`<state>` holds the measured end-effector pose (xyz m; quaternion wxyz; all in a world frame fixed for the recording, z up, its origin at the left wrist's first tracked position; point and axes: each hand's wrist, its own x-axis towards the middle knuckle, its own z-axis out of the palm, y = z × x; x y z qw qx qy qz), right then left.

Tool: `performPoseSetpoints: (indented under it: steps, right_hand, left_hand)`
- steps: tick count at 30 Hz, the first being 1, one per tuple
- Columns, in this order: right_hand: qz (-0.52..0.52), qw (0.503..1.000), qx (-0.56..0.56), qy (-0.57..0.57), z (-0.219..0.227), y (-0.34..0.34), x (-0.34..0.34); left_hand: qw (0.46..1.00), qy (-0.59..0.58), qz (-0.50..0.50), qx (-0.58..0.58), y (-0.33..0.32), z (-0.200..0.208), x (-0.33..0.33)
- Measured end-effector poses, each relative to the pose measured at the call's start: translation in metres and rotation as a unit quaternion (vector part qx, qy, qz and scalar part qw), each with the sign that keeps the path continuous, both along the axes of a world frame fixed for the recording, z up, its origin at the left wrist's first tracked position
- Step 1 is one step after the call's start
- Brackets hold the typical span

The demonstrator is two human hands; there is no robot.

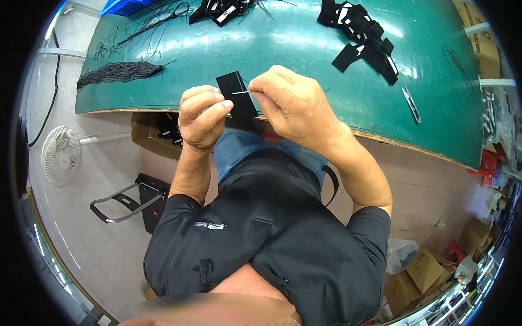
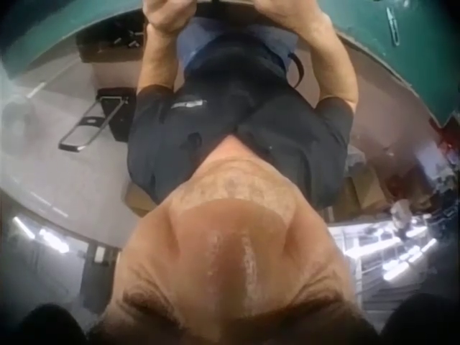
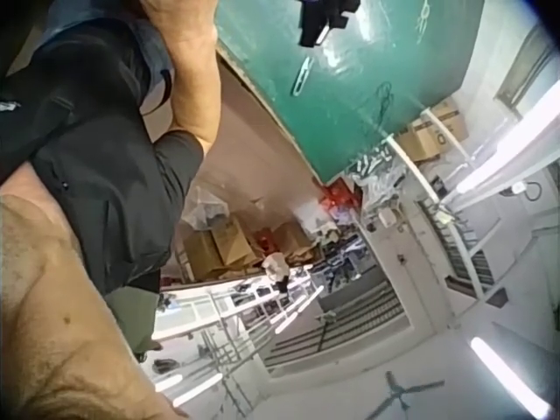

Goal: Assembling small electronic components by inserting wires and snapping plastic parts together at a manufacturing workstation.

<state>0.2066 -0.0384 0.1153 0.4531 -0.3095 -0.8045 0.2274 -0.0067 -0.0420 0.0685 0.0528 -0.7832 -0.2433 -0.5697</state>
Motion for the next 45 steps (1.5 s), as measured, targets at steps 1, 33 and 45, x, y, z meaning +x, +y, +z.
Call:
performPoseSetpoints:
  steps: [1,33,45]
  right_hand:
    - [0.000,1.000,-0.001,-0.001,-0.001,0.001,-0.001]
    - [0.070,0.990,-0.059,-0.110,-0.007,0.031,0.034]
    - [0.100,0.975,-0.193,-0.048,-0.031,0.030,-0.001]
  left_hand:
    - [1.000,0.000,-0.004,-0.003,0.000,-0.001,-0.001]
    - [0.979,0.029,-0.116,-0.165,0.005,-0.009,0.014]
    - [0.914,-0.096,-0.152,-0.363,0.006,-0.026,-0.004]
